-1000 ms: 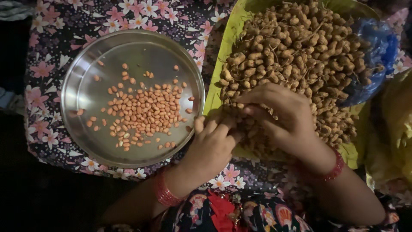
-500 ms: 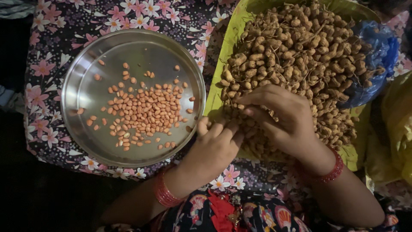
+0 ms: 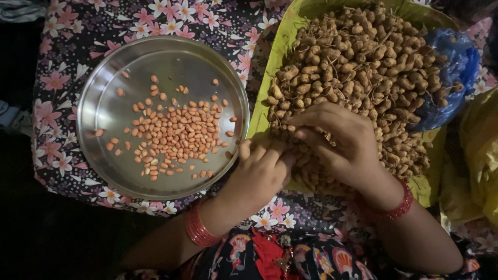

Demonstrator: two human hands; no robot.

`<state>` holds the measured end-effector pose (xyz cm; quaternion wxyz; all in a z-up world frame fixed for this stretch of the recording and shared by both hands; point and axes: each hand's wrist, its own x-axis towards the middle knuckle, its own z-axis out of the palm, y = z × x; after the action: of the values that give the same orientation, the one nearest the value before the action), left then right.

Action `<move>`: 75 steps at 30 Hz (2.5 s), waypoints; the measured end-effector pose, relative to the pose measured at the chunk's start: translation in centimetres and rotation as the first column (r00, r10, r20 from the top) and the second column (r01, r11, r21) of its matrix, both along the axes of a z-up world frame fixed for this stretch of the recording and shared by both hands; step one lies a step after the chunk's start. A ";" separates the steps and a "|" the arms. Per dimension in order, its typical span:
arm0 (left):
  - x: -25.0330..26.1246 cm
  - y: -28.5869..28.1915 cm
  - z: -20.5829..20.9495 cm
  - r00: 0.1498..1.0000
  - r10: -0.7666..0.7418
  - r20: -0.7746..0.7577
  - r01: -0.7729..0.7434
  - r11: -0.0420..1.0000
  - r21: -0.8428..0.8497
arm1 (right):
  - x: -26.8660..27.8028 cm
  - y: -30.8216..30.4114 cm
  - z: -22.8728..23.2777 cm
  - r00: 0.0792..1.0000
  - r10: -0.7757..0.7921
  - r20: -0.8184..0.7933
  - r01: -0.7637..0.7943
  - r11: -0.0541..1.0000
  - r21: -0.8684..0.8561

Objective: The person sits at a table and shells peanuts by hand, cracking the shells and placing the kernels onto a metal plate. The shells are discarded into a yellow bag.

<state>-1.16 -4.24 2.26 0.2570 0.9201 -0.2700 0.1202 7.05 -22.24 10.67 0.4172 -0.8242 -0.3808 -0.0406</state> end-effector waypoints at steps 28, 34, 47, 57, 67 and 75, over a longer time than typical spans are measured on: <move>0.9 1.5 1.9 0.996 0.008 -0.088 -0.063 0.761 -0.646 | -1.1 0.1 -3.4 0.779 0.124 -0.615 0.073 0.955 0.286; 0.0 1.9 2.5 0.996 0.046 -0.076 -0.083 0.777 -0.624 | -1.7 0.3 -4.0 0.664 0.247 -0.705 0.103 0.905 0.414; -0.2 1.4 2.4 0.996 0.084 0.007 -0.068 0.845 -0.530 | -1.6 0.9 -5.2 0.632 0.312 -0.710 0.164 0.841 0.516; -0.2 1.4 2.5 0.997 0.041 -0.069 -0.073 0.813 -0.578 | -2.1 1.3 -5.0 0.628 0.266 -0.731 0.226 0.837 0.498; 0.0 1.5 2.5 0.995 0.086 -0.059 -0.103 0.701 -0.706 | -2.7 1.7 -4.6 0.775 0.162 -0.610 0.160 0.884 0.439; -0.3 1.6 2.2 0.989 0.144 -0.007 -0.107 0.700 -0.706 | -2.5 1.7 -5.0 0.664 0.284 -0.692 0.211 0.816 0.538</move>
<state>-1.49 -2.65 4.50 0.5726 0.7657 -0.1466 0.2536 4.51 -20.54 5.68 0.7651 -0.5915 -0.1622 0.1962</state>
